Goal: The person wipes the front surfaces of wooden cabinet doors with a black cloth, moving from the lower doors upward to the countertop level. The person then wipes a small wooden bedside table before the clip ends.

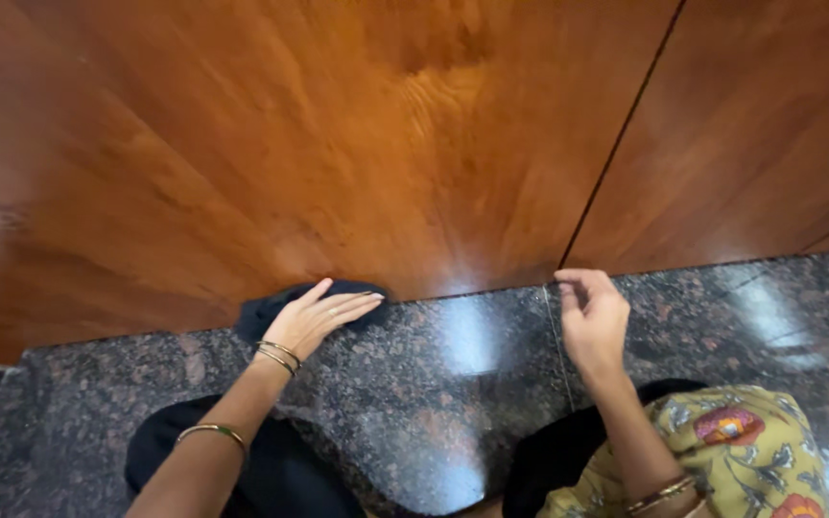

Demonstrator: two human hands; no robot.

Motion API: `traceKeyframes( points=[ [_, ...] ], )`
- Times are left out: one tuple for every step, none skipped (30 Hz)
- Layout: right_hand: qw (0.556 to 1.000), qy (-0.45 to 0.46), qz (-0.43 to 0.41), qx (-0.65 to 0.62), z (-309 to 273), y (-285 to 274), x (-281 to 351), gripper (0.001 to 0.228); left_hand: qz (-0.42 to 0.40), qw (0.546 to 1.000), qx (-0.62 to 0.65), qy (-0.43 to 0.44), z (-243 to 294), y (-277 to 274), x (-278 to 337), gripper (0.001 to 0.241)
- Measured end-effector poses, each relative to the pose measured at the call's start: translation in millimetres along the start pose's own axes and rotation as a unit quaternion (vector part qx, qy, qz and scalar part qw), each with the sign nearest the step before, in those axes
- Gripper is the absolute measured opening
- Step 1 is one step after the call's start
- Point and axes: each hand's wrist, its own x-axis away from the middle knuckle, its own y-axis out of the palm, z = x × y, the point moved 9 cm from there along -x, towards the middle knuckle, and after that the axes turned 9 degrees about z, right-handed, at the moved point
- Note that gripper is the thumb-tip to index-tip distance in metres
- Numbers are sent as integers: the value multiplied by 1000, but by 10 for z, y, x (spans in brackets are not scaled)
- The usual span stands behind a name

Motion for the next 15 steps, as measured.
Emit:
traceKeyframes(
  points=[
    [1000, 6, -2, 3, -11, 59, 11, 12, -11, 1000, 24, -2, -4, -20, -22, 79],
    [1000, 14, -6, 10, -13, 116, 16, 12, -22, 999, 47, -4, 4, -45, -98, 80],
    [1000, 23, -9, 17, -3, 151, 22, 13, 25, 1000, 3, -5, 32, -175, -286, 79],
    [999, 31, -12, 25, 15, 186, 21, 14, 71, 997, -41, -7, 88, -317, -525, 77],
    [999, 24, -8, 22, 21, 164, 19, 14, 74, 996, -50, 13, 206, -393, -775, 76],
    [1000, 17, -3, 20, 35, 136, 16, 14, 77, 995, -60, 33, 313, -471, -1047, 75],
    [1000, 10, 0, 19, 57, 99, 7, 14, 104, 993, -48, 29, 393, -610, -1324, 74],
    [1000, 12, 15, 20, 99, 31, -12, 14, 132, 990, -36, 24, 461, -756, -1582, 73],
    [999, 16, 30, 20, 140, -26, -41, 14, 172, 984, -39, -3, 478, -931, -1798, 72],
    [999, 20, 45, 20, 178, -83, -80, 15, 212, 976, -42, -30, 481, -1099, -1978, 71],
    [998, 22, 63, 18, 208, -163, -103, 15, 226, 973, -34, -42, 500, -1216, -2166, 70],
    [996, 23, 81, 17, 232, -234, -137, 15, 240, 969, -27, -54, 508, -1319, -2333, 70],
    [995, 25, 98, 13, 245, -286, -160, 16, 252, 965, -20, -66, 501, -1387, -2416, 69],
    [994, 37, 100, 26, 271, -323, -168, 16, 254, 965, -12, -68, 512, -1411, -2448, 72],
    [993, 47, 100, 35, 284, -342, -179, 16, 254, 965, -6, -71, 499, -1403, -2430, 75]
  ],
)
